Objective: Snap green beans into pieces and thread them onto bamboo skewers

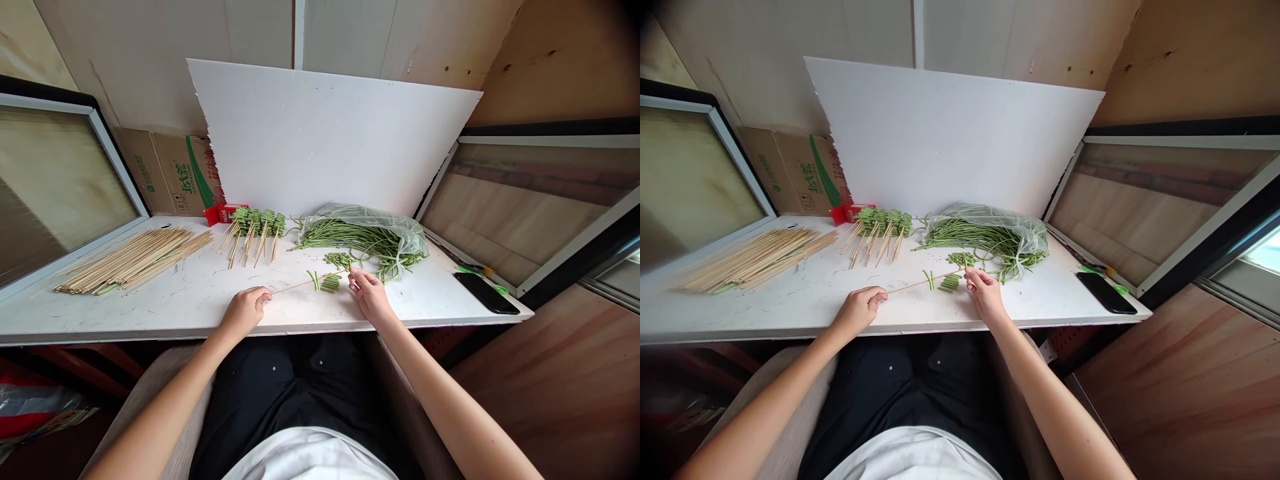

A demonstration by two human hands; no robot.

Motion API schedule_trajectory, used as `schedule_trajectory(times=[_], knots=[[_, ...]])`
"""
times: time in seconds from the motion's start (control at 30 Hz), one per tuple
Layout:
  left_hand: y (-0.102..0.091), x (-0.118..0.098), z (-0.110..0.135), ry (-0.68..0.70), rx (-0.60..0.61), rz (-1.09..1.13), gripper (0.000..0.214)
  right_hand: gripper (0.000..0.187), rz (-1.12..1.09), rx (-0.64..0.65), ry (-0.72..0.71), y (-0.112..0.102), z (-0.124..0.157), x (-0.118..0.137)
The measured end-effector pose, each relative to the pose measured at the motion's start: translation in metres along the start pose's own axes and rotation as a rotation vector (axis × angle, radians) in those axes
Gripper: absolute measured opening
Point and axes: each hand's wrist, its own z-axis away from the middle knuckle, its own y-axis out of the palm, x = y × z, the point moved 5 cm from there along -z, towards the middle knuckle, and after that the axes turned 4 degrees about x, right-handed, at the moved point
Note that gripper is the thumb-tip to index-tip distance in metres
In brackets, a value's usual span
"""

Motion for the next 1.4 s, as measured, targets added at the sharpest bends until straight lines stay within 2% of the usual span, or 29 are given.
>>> schedule_trajectory(times=[0.23, 0.57, 0.73, 0.97, 1.2, 1.4], knots=[[0.000, -0.001, 0.000, 0.020, 0.018, -0.037, 0.026, 0.030, 0.094, -0.054, -0.047, -0.005, -0.004, -0.001], [0.001, -0.003, 0.000, 0.035, 0.081, -0.098, 0.036, 0.031, 0.153, -0.057, -0.115, -0.003, 0.001, -0.005], [0.001, -0.003, -0.001, 0.011, 0.101, -0.088, 0.036, 0.027, 0.177, -0.045, -0.148, 0.011, 0.010, 0.006], [0.001, -0.006, -0.001, 0.016, 0.144, -0.056, 0.032, 0.025, 0.315, 0.107, -0.184, 0.048, 0.033, 0.002], [0.000, -0.008, -0.002, 0.026, 0.152, -0.027, 0.029, 0.024, 0.427, 0.146, -0.272, 0.052, 0.031, 0.007], [0.000, -0.009, -0.002, 0.033, 0.162, -0.026, 0.029, 0.017, 0.488, 0.179, -0.469, 0.064, 0.036, 0.014]])
